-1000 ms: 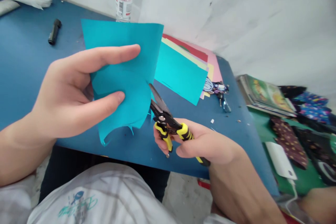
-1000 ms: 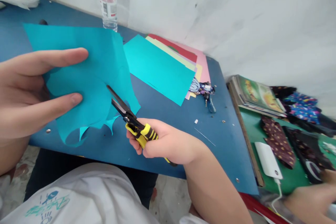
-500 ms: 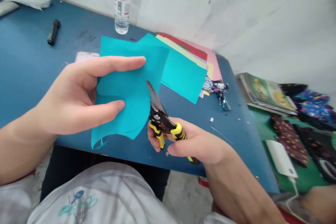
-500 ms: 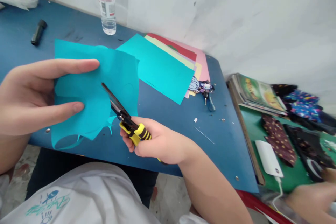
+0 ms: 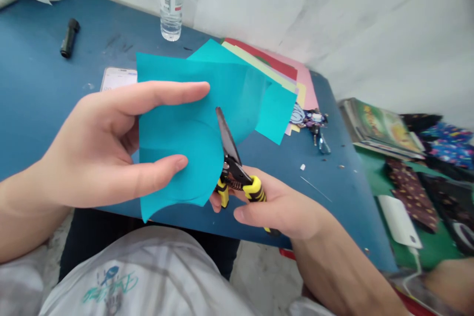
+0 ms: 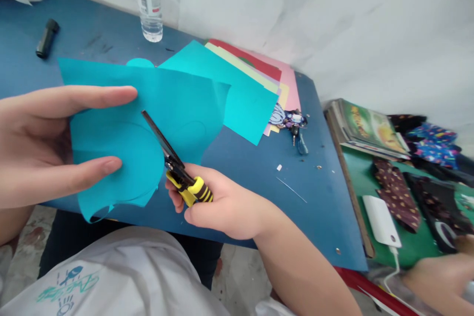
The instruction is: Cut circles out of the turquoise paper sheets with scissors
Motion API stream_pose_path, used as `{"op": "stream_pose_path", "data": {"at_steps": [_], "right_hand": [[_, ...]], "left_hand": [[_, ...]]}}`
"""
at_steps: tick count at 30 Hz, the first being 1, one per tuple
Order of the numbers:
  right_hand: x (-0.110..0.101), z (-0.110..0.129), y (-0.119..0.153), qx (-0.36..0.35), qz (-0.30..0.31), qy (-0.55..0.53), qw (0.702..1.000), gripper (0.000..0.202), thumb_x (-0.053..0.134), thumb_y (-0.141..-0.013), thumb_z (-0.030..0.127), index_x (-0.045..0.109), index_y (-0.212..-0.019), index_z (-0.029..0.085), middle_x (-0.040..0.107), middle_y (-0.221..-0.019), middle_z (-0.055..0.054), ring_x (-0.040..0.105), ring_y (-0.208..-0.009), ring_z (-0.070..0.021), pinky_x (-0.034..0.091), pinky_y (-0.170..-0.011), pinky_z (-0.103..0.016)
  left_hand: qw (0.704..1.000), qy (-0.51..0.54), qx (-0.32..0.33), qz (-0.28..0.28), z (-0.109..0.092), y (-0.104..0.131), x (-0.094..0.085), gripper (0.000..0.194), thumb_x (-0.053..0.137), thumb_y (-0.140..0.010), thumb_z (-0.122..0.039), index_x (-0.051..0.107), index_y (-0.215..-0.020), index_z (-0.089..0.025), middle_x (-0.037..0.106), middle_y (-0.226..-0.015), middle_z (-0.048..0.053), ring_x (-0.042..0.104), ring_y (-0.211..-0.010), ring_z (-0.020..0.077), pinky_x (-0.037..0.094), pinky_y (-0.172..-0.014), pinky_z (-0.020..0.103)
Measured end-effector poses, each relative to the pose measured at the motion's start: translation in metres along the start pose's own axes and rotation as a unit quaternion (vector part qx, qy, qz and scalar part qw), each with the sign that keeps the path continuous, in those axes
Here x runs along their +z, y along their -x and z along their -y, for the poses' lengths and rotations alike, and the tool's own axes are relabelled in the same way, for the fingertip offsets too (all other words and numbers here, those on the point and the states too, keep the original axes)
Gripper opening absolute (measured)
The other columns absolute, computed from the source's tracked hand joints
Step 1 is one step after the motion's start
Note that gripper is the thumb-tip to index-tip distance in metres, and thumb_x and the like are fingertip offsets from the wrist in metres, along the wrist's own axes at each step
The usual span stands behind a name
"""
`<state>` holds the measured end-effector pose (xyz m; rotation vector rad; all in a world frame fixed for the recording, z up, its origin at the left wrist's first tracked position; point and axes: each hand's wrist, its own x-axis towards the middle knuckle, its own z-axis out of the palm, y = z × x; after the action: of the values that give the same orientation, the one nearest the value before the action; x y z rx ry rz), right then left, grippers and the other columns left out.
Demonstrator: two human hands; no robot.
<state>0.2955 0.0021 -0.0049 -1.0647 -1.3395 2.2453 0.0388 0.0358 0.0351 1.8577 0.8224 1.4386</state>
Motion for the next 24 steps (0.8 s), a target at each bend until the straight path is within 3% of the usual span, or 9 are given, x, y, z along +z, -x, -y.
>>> {"op": "stream_pose_path", "data": {"at_steps": [5, 13, 20, 24], "right_hand": [[0.004, 0.005, 0.003, -0.021, -0.007, 0.072, 0.997, 0.02, 0.081, -0.087, 0.012, 0.074, -0.103, 0.023, 0.071, -0.104, -0.003, 0.065, -0.1, -0.0234, 0.055, -0.089, -0.037], [0.007, 0.0, -0.005, -0.091, -0.026, 0.118, 0.988, 0.025, 0.078, -0.081, 0.009, 0.073, -0.099, 0.025, 0.073, -0.103, -0.001, 0.065, -0.096, -0.023, 0.053, -0.086, -0.035], [0.011, 0.002, -0.006, -0.103, -0.052, 0.14, 0.983, 0.028, 0.073, -0.079, 0.006, 0.071, -0.098, 0.025, 0.073, -0.104, 0.0, 0.065, -0.094, -0.0228, 0.054, -0.084, -0.035], [0.013, 0.002, -0.005, -0.109, -0.063, 0.158, 0.979, 0.028, 0.072, -0.078, 0.006, 0.07, -0.097, 0.026, 0.073, -0.102, 0.0, 0.065, -0.093, -0.023, 0.055, -0.082, -0.035]], "left_hand": [[0.999, -0.022, 0.025, 0.017, -0.007, 0.0, 0.0, 0.081, 0.094, -0.097, -0.064, 0.067, -0.165, -0.029, 0.086, -0.137, 0.009, 0.075, -0.149, 0.0448, 0.074, -0.121, 0.059], [0.996, -0.045, 0.058, 0.046, -0.004, -0.005, -0.005, 0.088, 0.091, -0.097, -0.069, 0.062, -0.17, -0.029, 0.084, -0.144, 0.009, 0.071, -0.153, 0.0474, 0.073, -0.122, 0.06], [0.991, -0.065, 0.094, 0.062, -0.001, 0.003, -0.016, 0.094, 0.089, -0.098, -0.07, 0.057, -0.176, -0.03, 0.081, -0.15, 0.008, 0.069, -0.155, 0.0491, 0.073, -0.122, 0.061], [0.985, -0.124, 0.062, 0.102, -0.002, 0.021, -0.037, 0.071, 0.083, -0.107, -0.055, 0.064, -0.17, -0.031, 0.082, -0.149, 0.004, 0.078, -0.145, 0.0419, 0.075, -0.12, 0.052]]}}
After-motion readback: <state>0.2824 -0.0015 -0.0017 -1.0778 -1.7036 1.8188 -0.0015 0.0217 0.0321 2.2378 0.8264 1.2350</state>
